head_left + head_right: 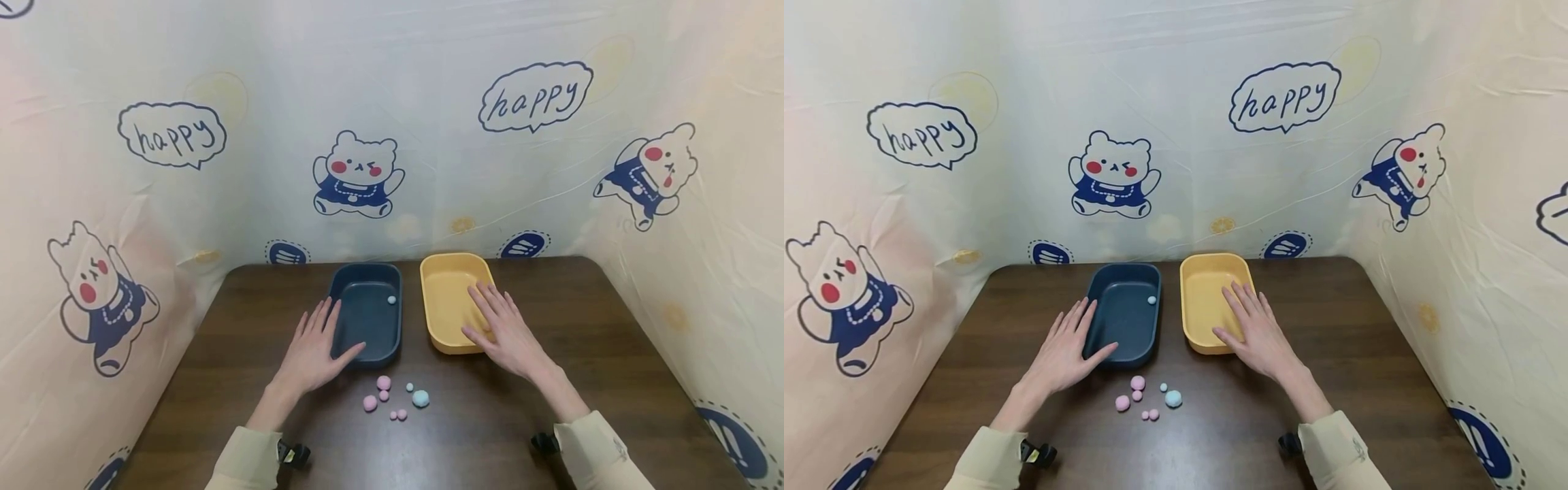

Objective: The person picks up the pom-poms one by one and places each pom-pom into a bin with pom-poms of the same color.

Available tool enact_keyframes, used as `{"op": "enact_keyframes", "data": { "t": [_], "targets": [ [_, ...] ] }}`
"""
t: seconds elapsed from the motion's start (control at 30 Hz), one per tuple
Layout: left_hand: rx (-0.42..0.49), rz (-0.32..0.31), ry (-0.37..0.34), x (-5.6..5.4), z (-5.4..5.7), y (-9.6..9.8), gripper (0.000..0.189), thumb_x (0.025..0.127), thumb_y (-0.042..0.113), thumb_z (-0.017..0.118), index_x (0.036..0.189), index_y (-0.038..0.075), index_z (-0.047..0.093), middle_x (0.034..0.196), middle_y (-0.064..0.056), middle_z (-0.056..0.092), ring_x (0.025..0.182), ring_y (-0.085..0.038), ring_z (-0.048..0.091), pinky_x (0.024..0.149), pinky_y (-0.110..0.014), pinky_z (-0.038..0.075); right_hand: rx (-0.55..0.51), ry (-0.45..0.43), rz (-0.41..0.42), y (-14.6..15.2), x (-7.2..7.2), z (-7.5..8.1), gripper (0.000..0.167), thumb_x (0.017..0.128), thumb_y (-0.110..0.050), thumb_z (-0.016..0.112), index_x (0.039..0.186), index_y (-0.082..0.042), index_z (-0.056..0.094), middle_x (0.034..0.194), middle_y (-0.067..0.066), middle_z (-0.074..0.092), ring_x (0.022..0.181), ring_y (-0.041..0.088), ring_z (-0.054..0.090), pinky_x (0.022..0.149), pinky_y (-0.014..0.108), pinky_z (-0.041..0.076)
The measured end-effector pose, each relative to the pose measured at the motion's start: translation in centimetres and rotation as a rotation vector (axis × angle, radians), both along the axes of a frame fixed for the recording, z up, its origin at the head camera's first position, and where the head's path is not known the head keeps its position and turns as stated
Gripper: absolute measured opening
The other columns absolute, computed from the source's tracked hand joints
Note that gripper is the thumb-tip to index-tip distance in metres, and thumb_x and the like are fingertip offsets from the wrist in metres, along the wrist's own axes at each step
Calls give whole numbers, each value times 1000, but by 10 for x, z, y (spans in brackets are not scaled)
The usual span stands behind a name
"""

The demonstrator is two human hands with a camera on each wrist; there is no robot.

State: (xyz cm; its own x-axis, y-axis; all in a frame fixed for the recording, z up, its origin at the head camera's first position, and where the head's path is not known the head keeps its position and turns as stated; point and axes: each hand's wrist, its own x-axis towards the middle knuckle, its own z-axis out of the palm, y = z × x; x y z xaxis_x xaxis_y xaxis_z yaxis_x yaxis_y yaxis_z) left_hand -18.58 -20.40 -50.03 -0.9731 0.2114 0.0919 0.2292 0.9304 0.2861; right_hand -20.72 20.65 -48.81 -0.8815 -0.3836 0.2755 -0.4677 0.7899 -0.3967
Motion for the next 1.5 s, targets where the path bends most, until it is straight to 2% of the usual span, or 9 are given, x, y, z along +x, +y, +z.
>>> {"op": "enact_keyframes", "data": {
  "t": [0.33, 0.6, 0.7, 0.8, 0.93, 1.13, 1.2, 1.3, 1.5],
  "targets": [
    [0, 21, -22, 5, -13, -7, 117, 96, 83, 56, 176, 6, 19, 185, -17, 17, 172, -41, 21, 140, -62, 18, -41, 6, 57, -12, 24, -1, 84, 105, -40, 74, 174, -15, 34, 180, 17, 34, 168, 42, 30, 134, 72, 23],
    [-5, 28, -45, 4, -19, -8, 120, 97, 83, 54, 176, 2, 15, 186, -19, 12, 173, -40, 19, 140, -60, 17, -50, -5, 94, -20, 40, -7, 83, 104, -41, 76, 173, -17, 36, 181, 12, 35, 169, 34, 32, 137, 63, 25],
    [-1, 30, -53, 4, -20, -9, 120, 97, 83, 54, 176, 2, 14, 186, -18, 10, 173, -40, 16, 141, -59, 16, -60, 15, 113, -21, 46, -10, 83, 103, -39, 78, 172, -15, 38, 180, 13, 37, 168, 33, 34, 140, 55, 21],
    [6, 31, -58, 5, -22, -9, 120, 97, 83, 54, 176, 2, 12, 186, -18, 9, 174, -39, 14, 141, -59, 16, -75, 38, 133, -22, 52, -12, 84, 101, -37, 80, 171, -15, 40, 178, 14, 39, 167, 33, 36, 144, 40, 10],
    [9, 33, -64, 5, -24, -10, 121, 97, 85, 52, 176, 3, 10, 187, -18, 7, 174, -39, 12, 141, -58, 16, -91, 72, 156, -25, 59, -13, 85, 100, -37, 82, 172, -18, 39, 177, 12, 42, 164, 31, 40, 140, 24, 1],
    [-3, 31, -57, 6, -26, -9, 122, 97, 86, 50, 177, 4, 9, 187, -15, 5, 174, -38, 11, 141, -56, 16, -137, 110, 226, -32, 71, -12, 80, 98, -31, 85, 168, -18, 47, 171, 9, 51, 158, 29, 50, 137, 17, 15],
    [-8, 29, -57, 6, -26, -9, 122, 96, 87, 50, 177, 5, 8, 187, -14, 4, 175, -37, 11, 141, -55, 16, -154, 103, 244, -35, 76, -12, 79, 97, -28, 86, 167, -19, 48, 170, 8, 53, 156, 27, 53, 134, 12, 16],
    [-13, 24, -55, 6, -26, -9, 122, 97, 87, 50, 177, 5, 8, 187, -15, 5, 175, -37, 12, 141, -55, 16, -172, 82, 258, -39, 82, -13, 78, 97, -26, 87, 166, -22, 50, 169, 4, 55, 154, 23, 55, 133, 12, 22],
    [-18, 21, -48, 4, -26, -9, 121, 97, 85, 52, 177, 4, 10, 187, -16, 6, 174, -38, 13, 141, -55, 17, -204, 57, 288, -45, 84, -20, 72, 97, -22, 87, 162, -21, 55, 163, 2, 61, 147, 22, 62, 124, 30, 49]
  ]
}}
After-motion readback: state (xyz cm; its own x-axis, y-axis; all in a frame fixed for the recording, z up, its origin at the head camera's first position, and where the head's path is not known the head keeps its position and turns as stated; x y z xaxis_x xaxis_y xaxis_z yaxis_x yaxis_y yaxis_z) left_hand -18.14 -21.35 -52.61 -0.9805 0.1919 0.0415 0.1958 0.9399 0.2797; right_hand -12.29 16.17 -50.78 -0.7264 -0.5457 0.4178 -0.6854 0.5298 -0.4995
